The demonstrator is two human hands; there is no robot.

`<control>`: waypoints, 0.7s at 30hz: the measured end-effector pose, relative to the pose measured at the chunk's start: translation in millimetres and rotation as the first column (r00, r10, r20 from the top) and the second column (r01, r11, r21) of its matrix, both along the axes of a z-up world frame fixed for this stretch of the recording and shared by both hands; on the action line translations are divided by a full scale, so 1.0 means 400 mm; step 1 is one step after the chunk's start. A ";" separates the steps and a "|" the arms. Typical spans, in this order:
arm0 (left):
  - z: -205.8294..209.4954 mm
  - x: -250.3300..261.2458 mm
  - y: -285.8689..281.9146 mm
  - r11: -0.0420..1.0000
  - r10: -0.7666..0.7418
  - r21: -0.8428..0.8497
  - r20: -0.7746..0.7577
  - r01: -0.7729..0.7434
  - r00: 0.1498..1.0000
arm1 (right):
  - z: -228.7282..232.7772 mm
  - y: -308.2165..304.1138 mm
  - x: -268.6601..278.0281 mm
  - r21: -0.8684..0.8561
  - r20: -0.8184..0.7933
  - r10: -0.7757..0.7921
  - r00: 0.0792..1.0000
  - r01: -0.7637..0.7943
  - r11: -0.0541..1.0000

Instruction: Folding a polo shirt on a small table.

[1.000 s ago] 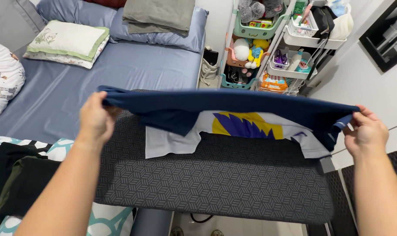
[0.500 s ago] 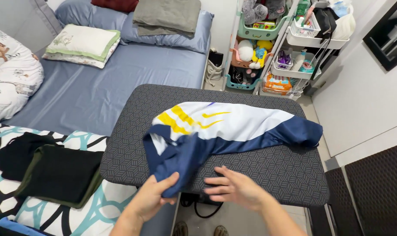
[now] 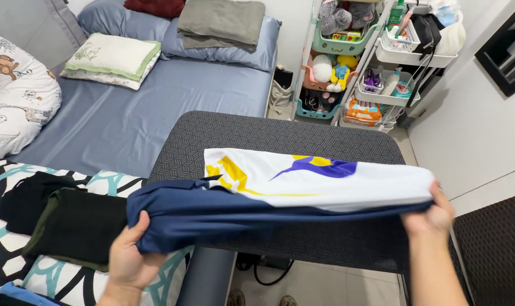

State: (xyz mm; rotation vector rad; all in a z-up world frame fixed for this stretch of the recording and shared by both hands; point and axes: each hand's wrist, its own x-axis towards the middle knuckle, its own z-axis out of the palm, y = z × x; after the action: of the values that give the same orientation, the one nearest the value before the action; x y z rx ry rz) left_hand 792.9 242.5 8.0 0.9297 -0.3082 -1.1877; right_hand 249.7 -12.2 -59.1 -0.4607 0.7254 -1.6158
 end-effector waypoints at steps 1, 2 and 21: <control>-0.018 -0.019 0.000 1.000 -0.001 0.006 -0.003 0.001 1.000 | 0.005 0.050 -0.011 0.006 -0.003 -0.001 1.000 0.001 1.000; -0.037 -0.039 -0.002 0.992 0.029 0.128 -0.126 -0.012 0.992 | 0.010 0.097 -0.021 0.011 -0.042 0.041 0.998 -0.041 0.999; 0.019 0.158 -0.945 0.970 -0.243 -0.030 -0.095 0.241 0.965 | 0.158 -0.612 0.171 -0.034 -0.179 0.237 0.955 -0.247 0.968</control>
State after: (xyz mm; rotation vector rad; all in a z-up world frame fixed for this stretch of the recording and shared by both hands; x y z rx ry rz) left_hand 856.0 -135.3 15.5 0.8307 -0.3609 -1.4482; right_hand 318.1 -257.2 4.0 -0.7114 0.7244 -1.3793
